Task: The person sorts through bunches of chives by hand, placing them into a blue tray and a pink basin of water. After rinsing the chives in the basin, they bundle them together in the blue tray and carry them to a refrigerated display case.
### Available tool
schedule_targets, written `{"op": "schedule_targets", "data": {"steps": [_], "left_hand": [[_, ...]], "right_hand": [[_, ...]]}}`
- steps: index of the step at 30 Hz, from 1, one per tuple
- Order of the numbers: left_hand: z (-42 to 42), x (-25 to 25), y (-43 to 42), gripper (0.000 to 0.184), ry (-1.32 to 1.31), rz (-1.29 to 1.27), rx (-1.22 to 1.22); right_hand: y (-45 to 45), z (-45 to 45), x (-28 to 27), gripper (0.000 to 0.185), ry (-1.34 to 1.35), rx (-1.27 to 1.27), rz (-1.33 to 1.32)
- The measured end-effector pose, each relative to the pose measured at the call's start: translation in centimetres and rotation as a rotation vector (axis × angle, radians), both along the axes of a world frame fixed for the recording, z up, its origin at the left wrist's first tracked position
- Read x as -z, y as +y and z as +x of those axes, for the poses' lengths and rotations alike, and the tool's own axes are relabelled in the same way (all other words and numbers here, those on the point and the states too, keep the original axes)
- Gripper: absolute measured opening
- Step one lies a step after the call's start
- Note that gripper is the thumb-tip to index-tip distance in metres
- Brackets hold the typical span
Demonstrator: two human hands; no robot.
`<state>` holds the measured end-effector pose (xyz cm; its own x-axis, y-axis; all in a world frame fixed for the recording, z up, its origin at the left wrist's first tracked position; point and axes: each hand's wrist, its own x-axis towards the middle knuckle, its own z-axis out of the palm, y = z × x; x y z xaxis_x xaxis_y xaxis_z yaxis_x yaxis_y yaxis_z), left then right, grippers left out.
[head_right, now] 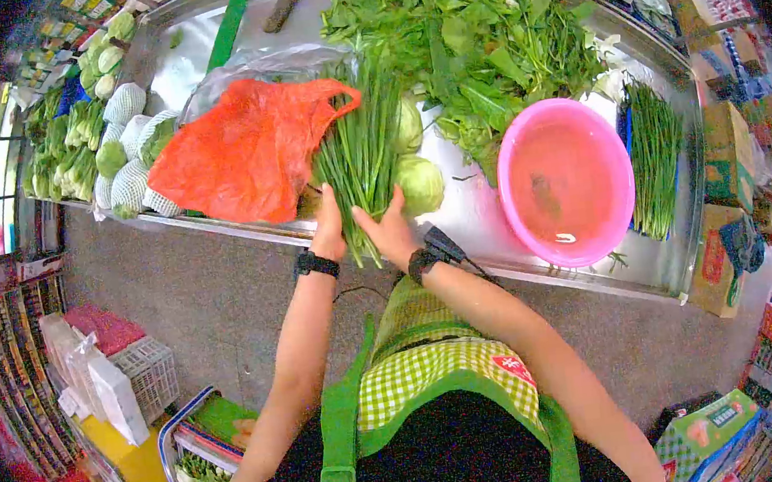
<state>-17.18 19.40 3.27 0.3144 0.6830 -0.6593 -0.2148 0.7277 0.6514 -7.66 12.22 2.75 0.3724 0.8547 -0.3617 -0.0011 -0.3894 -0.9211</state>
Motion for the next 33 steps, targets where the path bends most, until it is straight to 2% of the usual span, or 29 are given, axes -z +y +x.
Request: {"op": "schedule_targets", "data": {"steps": [1,2,5,7,9,10,13,15,16,17,19,20,21,22,24,26,27,29,30,33], "left_hand": [[0.3,-0.4,-0.1,0.061,-0.145,-0.013,-0.002],[1.1,-1.9,-0.7,0.059,-0.183,-0.003,-0.045],[1.7,-0.4,-0.7,0.057,-0.154,-0.085,-0.159],[2.0,-0.9,-1.3,0.056,-0.125,-0.115,-0.163],[2.5,-2.1,-1.9,0.057,0.23,-0.028,-0.139],[2.1,0.3,-1.6,0.057,0.305,-0.125,-0.083],[1.8,1.1,-2.0,0.057,0.263,0.006,-0.012],[1.8,-3.4,-1.9,0.056,0.341,0.059,0.046],[1.7,-4.4,-1.5,0.05,0.253,0.009,0.052],[1.6,-5.4,-1.3,0.045,0.166,-0.041,0.058],[1.6,-7.1,-0.7,0.047,0.109,-0.063,0.054],[1.5,-7.8,-0.3,0.05,-0.007,-0.096,0.075],[1.3,-8.1,0.4,0.053,-0.124,-0.128,0.096],[1.0,-4.3,1.5,0.061,-0.216,-0.147,0.079],[1.3,-4.4,2.0,0.063,-0.314,-0.172,0.11],[1.7,-4.3,2.2,0.061,-0.447,-0.22,0.137],[2.0,-4.3,2.2,0.061,-0.449,-0.216,0.144],[2.6,-4.5,1.9,0.055,-0.255,-0.162,0.239],[2.9,-4.5,1.7,0.055,-0.255,-0.159,0.243],[3.6,-5.0,-0.1,0.044,-0.192,-0.052,0.129]], "right_hand": [[0.3,-0.1,-0.4,0.091,-0.022,0.03,-0.009],[0.1,0.3,-0.8,0.091,0.067,0.023,-0.064],[0.1,0.1,-1.7,0.089,0.132,0.12,0.054],[0.3,0.4,-0.8,0.089,0.094,0.085,0.001],[0.3,0.4,-0.9,0.089,0.141,0.087,-0.033],[0.4,0.4,-1.1,0.089,0.14,0.081,-0.034],[0.6,1.1,-1.7,0.084,0.275,0.105,0.0],[0.8,1.7,-2.0,0.076,0.307,0.095,-0.032],[1.2,1.8,-2.6,0.063,0.416,0.138,0.019],[1.3,2.2,-3.2,0.063,0.413,0.142,0.018],[1.9,3.2,-4.1,0.053,0.605,0.049,0.006],[2.5,3.6,-3.9,0.046,0.607,-0.014,-0.016],[2.6,4.7,-3.9,0.047,0.808,-0.095,-0.255],[2.8,5.1,-5.3,0.048,0.823,-0.129,-0.273],[3.4,5.7,-6.0,0.049,0.836,-0.162,-0.283],[4.0,6.3,-4.7,0.049,0.903,-0.203,-0.428],[4.1,6.3,-3.6,0.049,0.901,-0.201,-0.421],[4.0,6.1,-2.4,0.05,0.645,-0.317,-0.345],[3.8,6.5,-1.9,0.051,0.671,-0.375,-0.296],[2.8,7.3,-2.3,0.053,0.584,-0.446,-0.159]]}}
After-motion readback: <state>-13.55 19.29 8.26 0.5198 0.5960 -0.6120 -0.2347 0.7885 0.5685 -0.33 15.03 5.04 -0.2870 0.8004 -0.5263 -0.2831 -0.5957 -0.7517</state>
